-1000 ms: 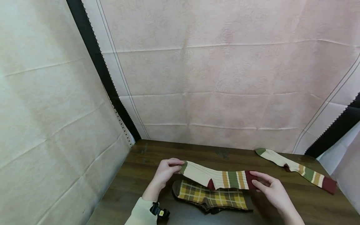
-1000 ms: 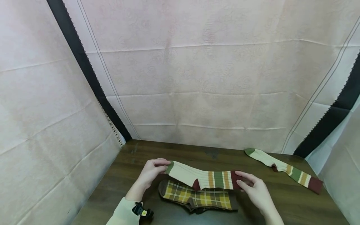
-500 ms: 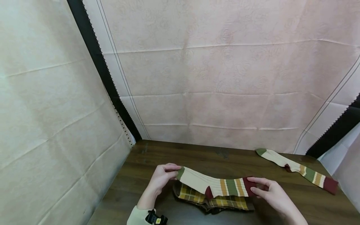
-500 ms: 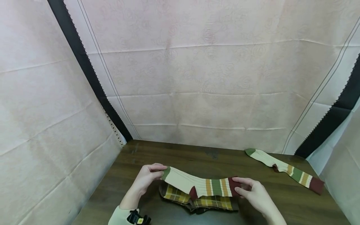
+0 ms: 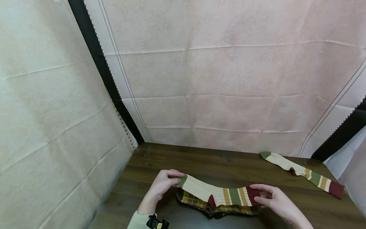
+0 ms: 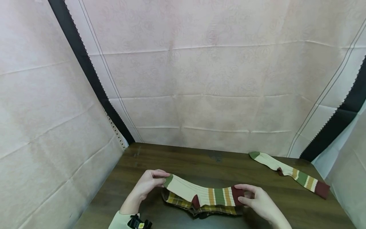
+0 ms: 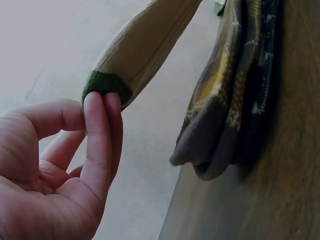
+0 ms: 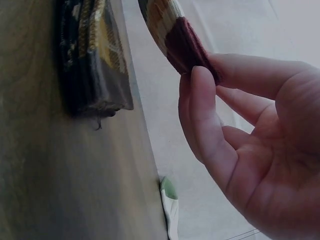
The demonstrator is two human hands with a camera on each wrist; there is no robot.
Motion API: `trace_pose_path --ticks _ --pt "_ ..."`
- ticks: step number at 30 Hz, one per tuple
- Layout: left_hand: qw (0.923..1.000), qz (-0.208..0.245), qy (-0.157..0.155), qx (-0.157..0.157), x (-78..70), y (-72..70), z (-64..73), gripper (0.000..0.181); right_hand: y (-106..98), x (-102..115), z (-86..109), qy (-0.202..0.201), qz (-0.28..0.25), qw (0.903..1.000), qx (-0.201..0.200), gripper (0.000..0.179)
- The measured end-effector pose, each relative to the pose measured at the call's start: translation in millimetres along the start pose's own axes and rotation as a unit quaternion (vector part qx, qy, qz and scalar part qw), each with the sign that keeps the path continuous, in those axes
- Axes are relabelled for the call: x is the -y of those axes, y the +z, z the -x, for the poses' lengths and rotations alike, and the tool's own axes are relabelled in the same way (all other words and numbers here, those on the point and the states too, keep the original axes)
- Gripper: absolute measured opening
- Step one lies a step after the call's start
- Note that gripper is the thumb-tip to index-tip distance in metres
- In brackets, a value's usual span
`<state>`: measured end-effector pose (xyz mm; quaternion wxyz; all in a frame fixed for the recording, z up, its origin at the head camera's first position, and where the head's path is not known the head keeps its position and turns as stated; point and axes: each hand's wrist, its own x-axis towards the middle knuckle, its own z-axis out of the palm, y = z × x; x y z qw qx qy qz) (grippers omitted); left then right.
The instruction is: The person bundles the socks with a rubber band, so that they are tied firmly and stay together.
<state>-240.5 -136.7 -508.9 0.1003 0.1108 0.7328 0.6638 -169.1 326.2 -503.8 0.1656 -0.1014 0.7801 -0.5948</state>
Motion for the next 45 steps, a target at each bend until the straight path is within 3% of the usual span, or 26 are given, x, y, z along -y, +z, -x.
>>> trace_pose_path --ticks 7,16,22,26,37,45 --pt "0.9996 -0.02 -0.008 0.021 2.9 -0.6 0.8 0.024 -1 -9 -2.8 0.0 0.011 0.9999 0.01 0.053" --pt "0.9935 -0.091 -0.019 0.066 10.4 -3.1 1.3 0.024 0 -21 -8.2 0.002 0.052 0.9986 0.002 0.044" --pt "0.9908 -0.111 -0.031 0.071 10.1 -4.6 1.1 0.025 0 -21 -7.8 0.012 0.046 0.9989 -0.003 0.039" --pt "0.9892 -0.123 -0.037 0.071 9.8 -6.1 0.6 0.025 2 -21 -8.6 0.015 0.083 0.9962 -0.019 0.036" --pt "0.9899 -0.114 -0.048 0.07 10.7 -6.3 3.3 0.027 5 -26 -13.4 0.033 0.126 0.9903 -0.049 0.034" --pt "0.992 -0.083 -0.054 0.079 2.2 -11.2 4.2 0.027 7 -19 -6.7 -0.013 0.115 0.9908 -0.071 0.031"
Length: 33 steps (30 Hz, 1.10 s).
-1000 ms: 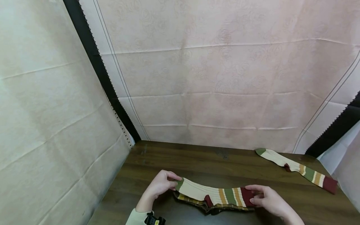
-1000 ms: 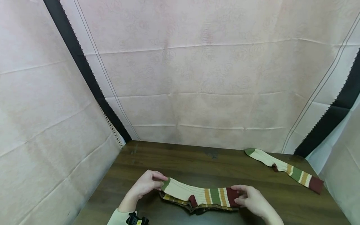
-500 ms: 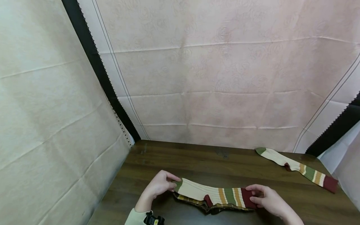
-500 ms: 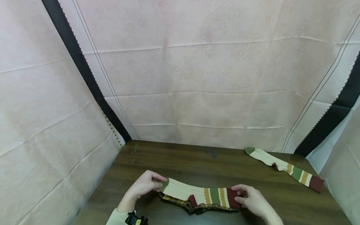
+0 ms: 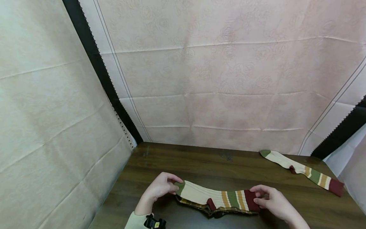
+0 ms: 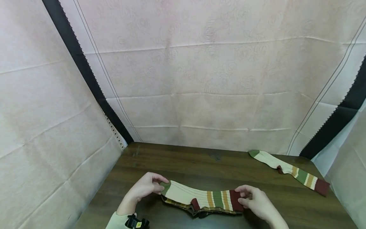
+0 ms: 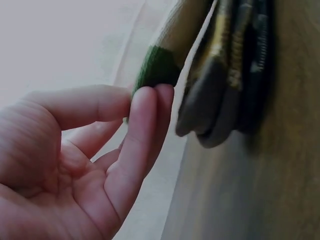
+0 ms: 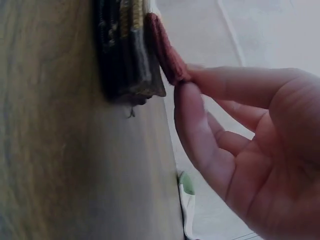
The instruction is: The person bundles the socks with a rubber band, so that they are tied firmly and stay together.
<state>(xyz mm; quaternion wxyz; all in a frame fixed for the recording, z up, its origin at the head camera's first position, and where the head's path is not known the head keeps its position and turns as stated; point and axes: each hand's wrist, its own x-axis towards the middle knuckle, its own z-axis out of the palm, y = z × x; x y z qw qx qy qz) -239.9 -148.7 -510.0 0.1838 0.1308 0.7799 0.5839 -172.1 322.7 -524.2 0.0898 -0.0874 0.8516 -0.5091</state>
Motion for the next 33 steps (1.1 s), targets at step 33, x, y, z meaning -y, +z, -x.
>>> trace_pose_path --ticks 33 --pt "0.9989 -0.042 -0.017 -0.006 15.1 0.2 -2.9 0.022 -5 -13 -5.8 0.035 -0.035 0.9952 0.084 0.034"
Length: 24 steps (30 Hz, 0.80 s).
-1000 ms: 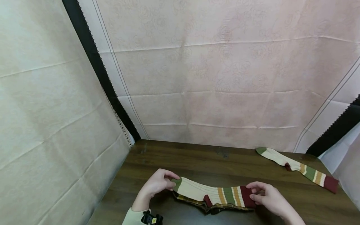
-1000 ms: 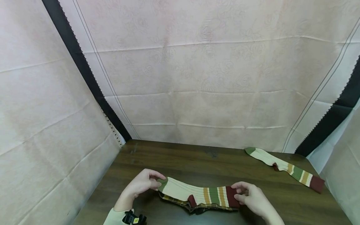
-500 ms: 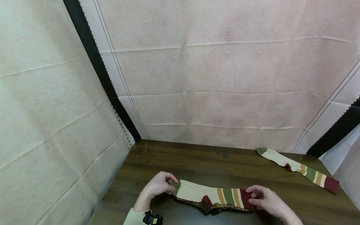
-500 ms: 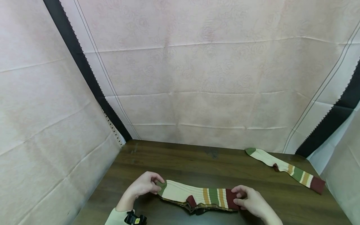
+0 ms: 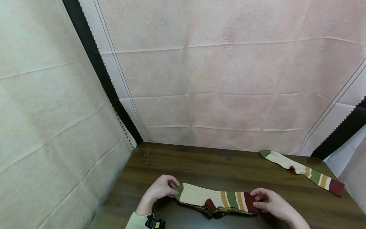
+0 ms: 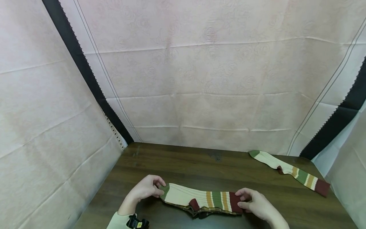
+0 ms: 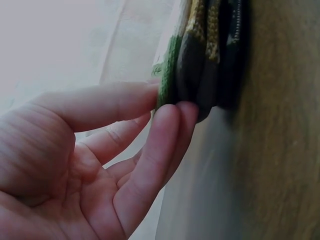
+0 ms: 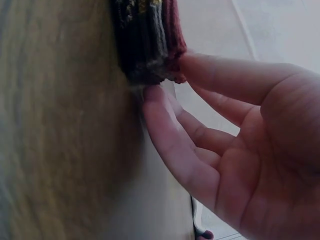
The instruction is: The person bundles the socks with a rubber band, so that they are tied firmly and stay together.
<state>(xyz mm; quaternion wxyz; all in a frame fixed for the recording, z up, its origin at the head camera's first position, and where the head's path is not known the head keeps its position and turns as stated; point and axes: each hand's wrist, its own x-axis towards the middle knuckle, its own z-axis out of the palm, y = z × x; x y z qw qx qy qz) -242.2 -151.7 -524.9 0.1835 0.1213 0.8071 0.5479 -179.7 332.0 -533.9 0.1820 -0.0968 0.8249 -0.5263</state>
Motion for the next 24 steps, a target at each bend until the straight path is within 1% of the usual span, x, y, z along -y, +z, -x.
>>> trace_pose_path --ticks 4,6,10,13,17,19,24 --pt "0.9999 0.001 -0.005 -0.009 -1.6 -3.3 1.3 0.022 -5 -1 -0.5 -0.006 -0.001 0.9999 0.015 0.035" --pt "0.9999 0.001 -0.004 -0.014 -2.7 -4.6 1.7 0.021 -8 -2 -1.0 -0.005 -0.001 0.9999 0.016 0.035" --pt "0.9997 0.004 0.004 -0.023 -4.6 -6.8 1.5 0.022 -16 -4 -1.7 -0.011 0.006 0.9999 -0.002 0.035" --pt "0.9994 0.007 0.009 -0.031 -5.4 -8.7 1.4 0.024 -25 -7 -4.0 -0.003 0.0 0.9994 -0.034 0.038" --pt "0.9991 0.003 0.009 -0.042 -5.2 -11.0 1.3 0.026 -38 -12 -11.5 0.016 -0.001 0.9959 -0.089 0.041" --pt "0.9989 0.0 0.009 -0.046 -5.7 -11.6 1.3 0.026 -44 -15 -15.6 0.022 0.013 0.9925 -0.12 0.041" --pt "0.9983 -0.004 0.016 -0.055 -6.5 -11.6 0.4 0.027 -60 -23 -23.1 0.011 0.057 0.9809 -0.186 0.041"
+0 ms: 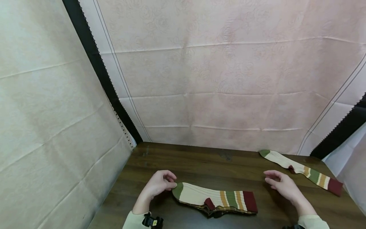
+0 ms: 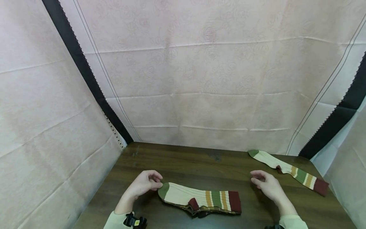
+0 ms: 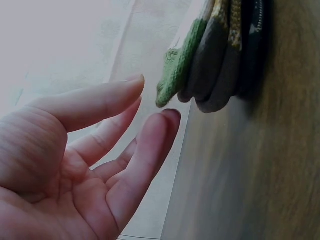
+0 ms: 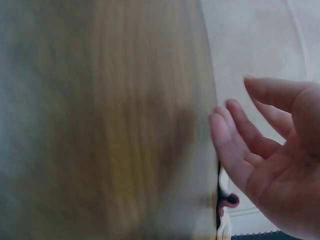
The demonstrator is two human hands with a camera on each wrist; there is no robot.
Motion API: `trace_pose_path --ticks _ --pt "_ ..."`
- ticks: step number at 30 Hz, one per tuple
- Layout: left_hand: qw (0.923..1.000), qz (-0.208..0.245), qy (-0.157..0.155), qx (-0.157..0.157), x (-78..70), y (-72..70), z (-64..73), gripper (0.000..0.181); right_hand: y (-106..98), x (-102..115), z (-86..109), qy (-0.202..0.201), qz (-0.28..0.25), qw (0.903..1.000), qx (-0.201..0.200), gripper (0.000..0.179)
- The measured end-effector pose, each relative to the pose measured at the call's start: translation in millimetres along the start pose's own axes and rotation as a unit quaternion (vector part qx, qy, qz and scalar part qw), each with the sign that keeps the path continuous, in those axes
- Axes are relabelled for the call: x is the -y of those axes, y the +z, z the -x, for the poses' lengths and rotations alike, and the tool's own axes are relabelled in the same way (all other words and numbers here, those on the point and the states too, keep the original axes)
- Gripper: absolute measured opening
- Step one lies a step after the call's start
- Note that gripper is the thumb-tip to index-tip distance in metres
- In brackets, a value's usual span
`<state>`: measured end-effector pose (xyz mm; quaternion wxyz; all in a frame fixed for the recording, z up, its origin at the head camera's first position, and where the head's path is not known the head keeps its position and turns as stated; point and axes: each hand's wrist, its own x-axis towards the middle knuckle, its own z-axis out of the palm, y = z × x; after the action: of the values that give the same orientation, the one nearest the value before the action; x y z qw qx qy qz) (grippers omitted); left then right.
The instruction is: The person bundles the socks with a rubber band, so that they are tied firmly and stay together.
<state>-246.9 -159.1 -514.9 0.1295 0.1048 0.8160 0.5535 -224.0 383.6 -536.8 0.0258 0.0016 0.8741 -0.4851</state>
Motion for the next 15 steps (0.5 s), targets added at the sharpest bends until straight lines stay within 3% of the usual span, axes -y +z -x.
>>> trace_pose_path --ticks 9,15 --pt "0.9999 0.011 0.007 -0.011 -0.9 0.1 -0.6 0.029 -26 -18 -18.8 -0.052 0.071 0.9919 -0.091 0.035" --pt "0.9995 0.023 0.013 -0.018 -1.0 0.9 -1.3 0.027 -39 -23 -27.4 -0.066 0.147 0.9731 -0.165 0.031"
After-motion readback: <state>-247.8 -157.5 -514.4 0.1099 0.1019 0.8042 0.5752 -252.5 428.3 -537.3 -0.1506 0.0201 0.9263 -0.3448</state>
